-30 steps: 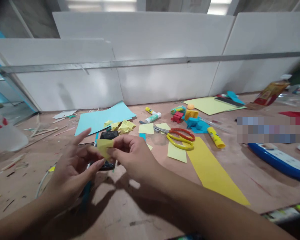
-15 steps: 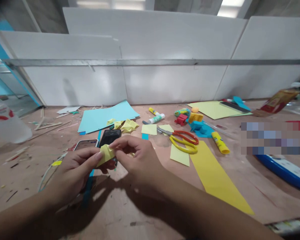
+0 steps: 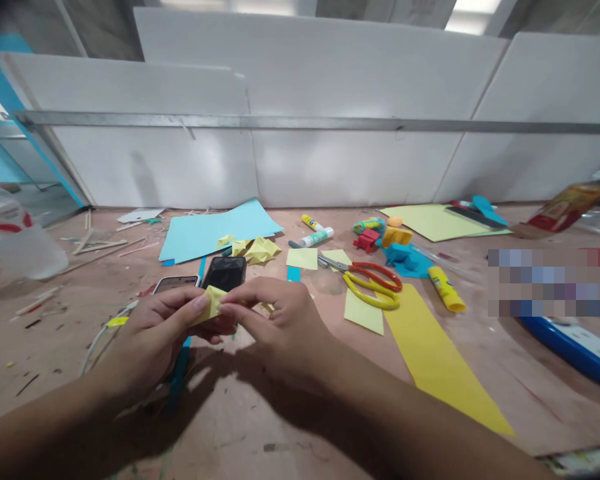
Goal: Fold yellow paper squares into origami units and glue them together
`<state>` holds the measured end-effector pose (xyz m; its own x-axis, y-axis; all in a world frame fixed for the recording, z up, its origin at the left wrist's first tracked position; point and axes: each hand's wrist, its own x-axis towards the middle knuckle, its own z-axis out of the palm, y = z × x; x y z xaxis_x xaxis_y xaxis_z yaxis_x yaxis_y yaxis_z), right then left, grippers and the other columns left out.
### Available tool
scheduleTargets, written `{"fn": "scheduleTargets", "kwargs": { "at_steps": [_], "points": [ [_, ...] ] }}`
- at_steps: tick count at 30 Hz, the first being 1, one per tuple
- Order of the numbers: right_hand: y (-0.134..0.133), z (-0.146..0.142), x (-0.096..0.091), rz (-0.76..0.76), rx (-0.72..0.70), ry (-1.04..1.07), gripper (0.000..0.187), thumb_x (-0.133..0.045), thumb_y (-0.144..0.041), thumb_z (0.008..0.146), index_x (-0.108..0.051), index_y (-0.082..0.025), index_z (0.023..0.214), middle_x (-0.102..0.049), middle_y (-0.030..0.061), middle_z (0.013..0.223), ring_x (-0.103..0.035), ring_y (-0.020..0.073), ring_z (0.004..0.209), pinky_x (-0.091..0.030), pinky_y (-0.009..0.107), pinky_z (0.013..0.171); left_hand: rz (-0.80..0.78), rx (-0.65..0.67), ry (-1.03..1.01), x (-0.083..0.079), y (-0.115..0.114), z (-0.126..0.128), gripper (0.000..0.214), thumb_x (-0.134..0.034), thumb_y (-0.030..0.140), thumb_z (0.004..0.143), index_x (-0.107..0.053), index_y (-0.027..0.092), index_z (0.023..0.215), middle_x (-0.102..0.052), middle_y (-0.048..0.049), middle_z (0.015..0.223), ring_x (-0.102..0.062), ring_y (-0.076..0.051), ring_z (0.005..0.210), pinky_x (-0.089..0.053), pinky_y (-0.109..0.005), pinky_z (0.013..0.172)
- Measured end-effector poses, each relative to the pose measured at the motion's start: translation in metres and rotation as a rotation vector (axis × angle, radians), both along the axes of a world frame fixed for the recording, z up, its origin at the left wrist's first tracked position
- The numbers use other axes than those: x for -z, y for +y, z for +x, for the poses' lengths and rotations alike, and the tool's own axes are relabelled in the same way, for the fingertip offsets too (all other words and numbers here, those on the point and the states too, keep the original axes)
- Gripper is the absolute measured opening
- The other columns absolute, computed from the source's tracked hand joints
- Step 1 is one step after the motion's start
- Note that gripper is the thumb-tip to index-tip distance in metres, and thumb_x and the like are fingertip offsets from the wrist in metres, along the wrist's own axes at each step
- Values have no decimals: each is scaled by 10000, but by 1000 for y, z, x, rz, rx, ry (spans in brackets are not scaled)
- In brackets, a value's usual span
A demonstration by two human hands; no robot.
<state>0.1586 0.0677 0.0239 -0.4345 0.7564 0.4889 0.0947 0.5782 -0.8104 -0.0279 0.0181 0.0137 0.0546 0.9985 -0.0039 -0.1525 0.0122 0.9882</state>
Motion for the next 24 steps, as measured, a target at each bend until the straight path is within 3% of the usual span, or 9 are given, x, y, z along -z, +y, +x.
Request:
{"fn": "scheduleTargets", "kwargs": {
  "at_steps": [4,7,9,12,16,19,22,24],
  "points": [
    [2,-4,1,-347,62,57,275,-857,-344,781,-787,-181,992,-808,53,838,-733,189,743,-575,299,682,1,-12,91,0,1,0,270,-700,429,933,-779,173,897,-808,-56,797,-762,-198,774,-600,-270,697],
    [3,-5,2,-461,33,50,324,-853,-363,764,-790,-174,1020,-811,72,893,-738,208,792,-579,328,720,-7,-21,140,1,1,-1,294,-696,451,931,-774,171,889,-804,-52,796,-758,-202,777,-603,-284,708],
    [1,-5,2,-443,33,37,387,-855,-348,753,-784,-192,1099,-809,69,940,-739,213,810,-584,334,721,-8,-28,168,2,1,-2,289,-692,447,934,-774,174,891,-805,-48,803,-753,-198,771,-600,-288,713],
    [-3,-4,0,-282,38,-21,440,-883,-291,730,-779,-240,1155,-802,49,1065,-734,212,936,-577,321,807,-3,-36,196,2,1,-3,272,-687,436,939,-773,182,895,-805,-37,828,-742,-181,754,-590,-279,704],
    [-2,-3,-3,-54,60,-125,105,-742,-229,885,-822,-213,952,-802,27,906,-711,163,837,-534,279,766,5,-33,205,3,2,-1,251,-702,412,928,-764,171,900,-801,-40,820,-755,-190,781,-598,-285,726],
    [2,-2,-5,-110,129,-103,101,-721,-226,888,-810,-178,889,-797,35,834,-698,158,743,-524,271,689,10,-39,194,5,4,-1,233,-722,400,915,-728,168,937,-802,-41,839,-771,-200,825,-609,-303,777],
    [5,0,-11,-187,180,-112,195,-746,-290,867,-800,-183,1021,-801,45,875,-699,176,749,-522,281,669,19,-48,182,5,6,-3,260,-710,420,925,-660,189,1031,-796,-28,860,-778,-202,842,-613,-316,786],
    [5,2,-17,-147,136,-198,249,-752,-312,864,-797,-201,1082,-802,51,929,-697,189,799,-514,290,690,46,-2,219,3,6,-7,302,-708,405,931,-611,204,1134,-786,-19,840,-776,-206,831,-609,-337,794]
  ]
}}
